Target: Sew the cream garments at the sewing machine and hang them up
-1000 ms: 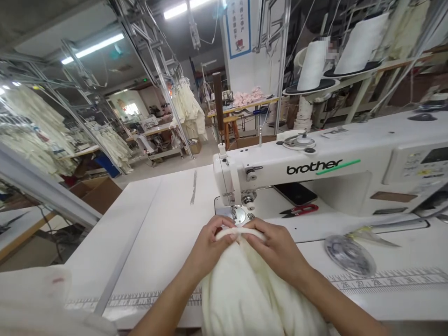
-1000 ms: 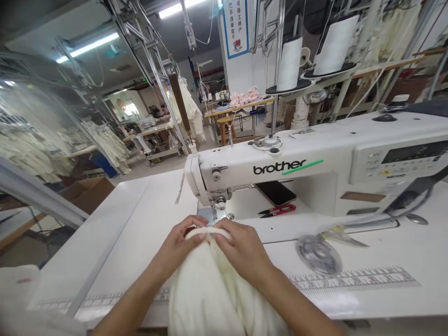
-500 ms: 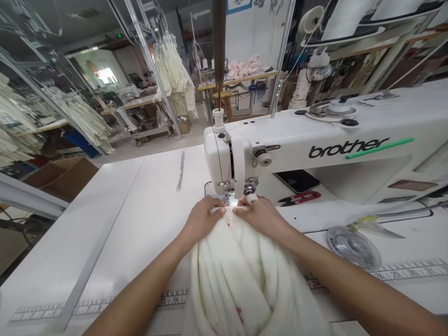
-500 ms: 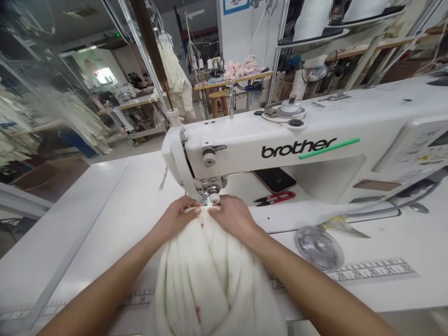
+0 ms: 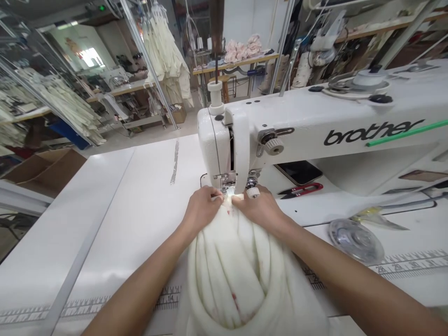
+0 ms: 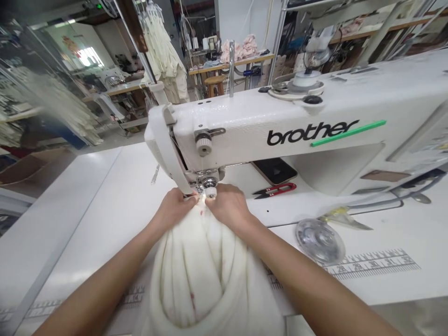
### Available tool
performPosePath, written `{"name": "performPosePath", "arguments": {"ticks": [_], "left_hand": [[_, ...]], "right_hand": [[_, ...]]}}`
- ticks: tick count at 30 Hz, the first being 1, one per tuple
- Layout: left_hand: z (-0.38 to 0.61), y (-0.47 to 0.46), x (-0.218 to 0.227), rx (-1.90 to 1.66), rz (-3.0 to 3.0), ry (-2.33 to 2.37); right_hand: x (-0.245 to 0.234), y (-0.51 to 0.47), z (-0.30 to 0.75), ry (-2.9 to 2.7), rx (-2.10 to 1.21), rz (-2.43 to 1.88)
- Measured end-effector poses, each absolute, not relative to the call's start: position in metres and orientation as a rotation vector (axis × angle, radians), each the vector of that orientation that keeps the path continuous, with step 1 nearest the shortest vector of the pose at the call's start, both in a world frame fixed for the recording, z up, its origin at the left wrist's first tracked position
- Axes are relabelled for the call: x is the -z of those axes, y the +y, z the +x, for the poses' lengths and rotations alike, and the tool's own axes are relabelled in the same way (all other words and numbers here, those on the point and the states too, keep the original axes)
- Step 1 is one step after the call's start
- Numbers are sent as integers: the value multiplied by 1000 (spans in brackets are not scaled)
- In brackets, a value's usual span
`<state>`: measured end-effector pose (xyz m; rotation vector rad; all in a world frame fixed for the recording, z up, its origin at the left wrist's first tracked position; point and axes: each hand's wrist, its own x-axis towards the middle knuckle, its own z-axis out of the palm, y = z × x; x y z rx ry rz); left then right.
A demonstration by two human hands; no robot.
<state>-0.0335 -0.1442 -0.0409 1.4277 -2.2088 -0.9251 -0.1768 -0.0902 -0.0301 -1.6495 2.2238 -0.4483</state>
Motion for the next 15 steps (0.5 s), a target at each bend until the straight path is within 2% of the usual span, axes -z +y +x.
{"name": "performPosePath", "arguments": {"ticks": [15], "left_hand": [[-35, -141, 35, 913, 1445, -2206]], "right_hand": [[29, -90, -177, 2207, 453, -1675]]}}
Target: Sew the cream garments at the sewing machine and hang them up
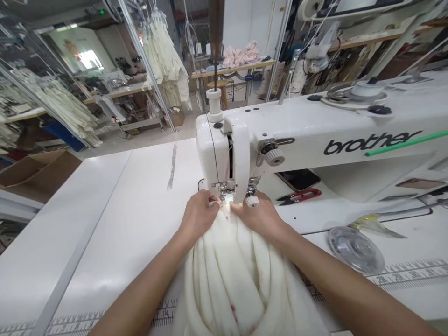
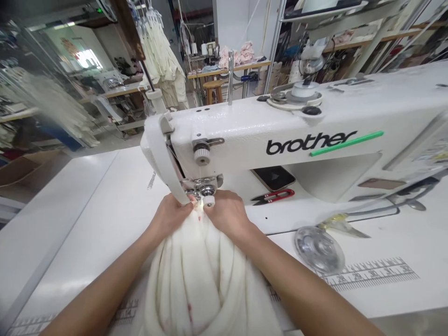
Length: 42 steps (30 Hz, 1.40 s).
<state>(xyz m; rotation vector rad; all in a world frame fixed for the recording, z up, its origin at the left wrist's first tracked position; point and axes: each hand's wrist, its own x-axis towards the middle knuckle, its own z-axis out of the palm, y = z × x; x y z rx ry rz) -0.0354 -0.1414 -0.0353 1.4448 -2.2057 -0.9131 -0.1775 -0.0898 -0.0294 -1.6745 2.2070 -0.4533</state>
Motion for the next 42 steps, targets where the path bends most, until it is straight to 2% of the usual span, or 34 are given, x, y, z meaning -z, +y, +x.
{"name": "performPosePath", "arguments": {"ticks": [42], "left_hand": [[-41, -151, 48, 772, 1410, -2142]], "right_hand": [[41, -95, -177, 2226, 549, -1724]]}}
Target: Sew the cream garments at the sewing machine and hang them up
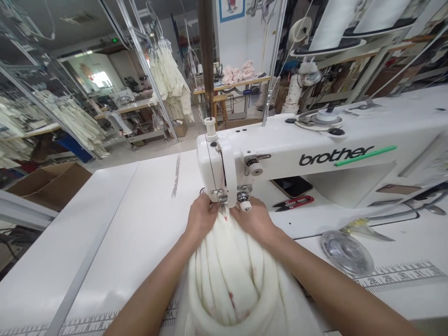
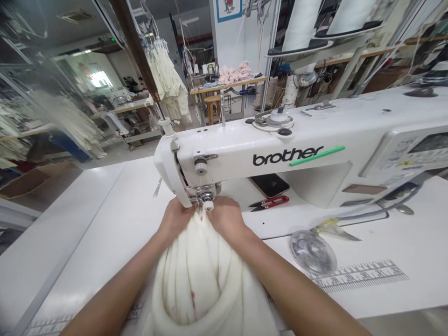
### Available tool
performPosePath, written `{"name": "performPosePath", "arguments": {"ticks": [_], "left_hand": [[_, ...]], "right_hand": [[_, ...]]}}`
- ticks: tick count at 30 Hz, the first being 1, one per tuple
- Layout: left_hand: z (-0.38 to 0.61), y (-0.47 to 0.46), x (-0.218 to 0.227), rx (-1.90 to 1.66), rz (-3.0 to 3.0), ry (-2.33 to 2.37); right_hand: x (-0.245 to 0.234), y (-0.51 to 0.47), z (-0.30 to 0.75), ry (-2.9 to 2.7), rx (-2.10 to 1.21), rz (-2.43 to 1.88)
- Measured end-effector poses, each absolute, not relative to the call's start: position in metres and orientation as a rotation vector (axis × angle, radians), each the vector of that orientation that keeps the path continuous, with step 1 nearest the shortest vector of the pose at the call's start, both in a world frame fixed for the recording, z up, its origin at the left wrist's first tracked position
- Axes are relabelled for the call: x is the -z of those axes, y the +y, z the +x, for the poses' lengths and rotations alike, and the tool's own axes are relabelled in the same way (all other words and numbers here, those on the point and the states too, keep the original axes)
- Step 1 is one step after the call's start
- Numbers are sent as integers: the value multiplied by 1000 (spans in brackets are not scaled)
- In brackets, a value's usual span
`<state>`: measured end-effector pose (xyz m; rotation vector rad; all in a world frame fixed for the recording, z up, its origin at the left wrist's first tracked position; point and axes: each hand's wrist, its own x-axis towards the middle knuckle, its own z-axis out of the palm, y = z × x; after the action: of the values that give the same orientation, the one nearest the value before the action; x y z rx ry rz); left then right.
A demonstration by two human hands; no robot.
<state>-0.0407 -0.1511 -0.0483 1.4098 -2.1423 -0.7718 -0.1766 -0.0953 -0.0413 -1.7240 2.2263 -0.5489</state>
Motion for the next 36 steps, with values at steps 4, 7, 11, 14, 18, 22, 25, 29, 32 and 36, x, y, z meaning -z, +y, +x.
{"name": "performPosePath", "arguments": {"ticks": [4, 7, 11, 14, 18, 22, 25, 29, 32, 36], "left_hand": [[-40, -152, 51, 790, 1374, -2136], [-37, -152, 54, 798, 1319, -2138], [-36, -155, 60, 809, 1270, -2146], [-37, -158, 62, 841, 1251, -2164], [-36, -158, 61, 869, 1233, -2178], [-35, -158, 60, 892, 1242, -2202], [-35, -159, 63, 881, 1231, -2230], [-35, -161, 67, 859, 1237, -2258], [-34, -161, 67, 841, 1212, -2278], [-37, -158, 65, 794, 1256, -2271]], "right_hand": [[44, -92, -181, 2166, 606, -1754], [44, -84, -189, 2051, 714, -1838], [47, -78, -198, 1961, 802, -1926], [50, -80, -200, 1957, 829, -1931], [52, -81, -198, 1966, 849, -1888], [49, -80, -196, 1971, 850, -1843], [47, -79, -197, 1961, 857, -1829], [45, -76, -199, 1886, 884, -1872], [46, -75, -197, 1897, 895, -1874], [50, -79, -193, 1984, 865, -1845]]}}
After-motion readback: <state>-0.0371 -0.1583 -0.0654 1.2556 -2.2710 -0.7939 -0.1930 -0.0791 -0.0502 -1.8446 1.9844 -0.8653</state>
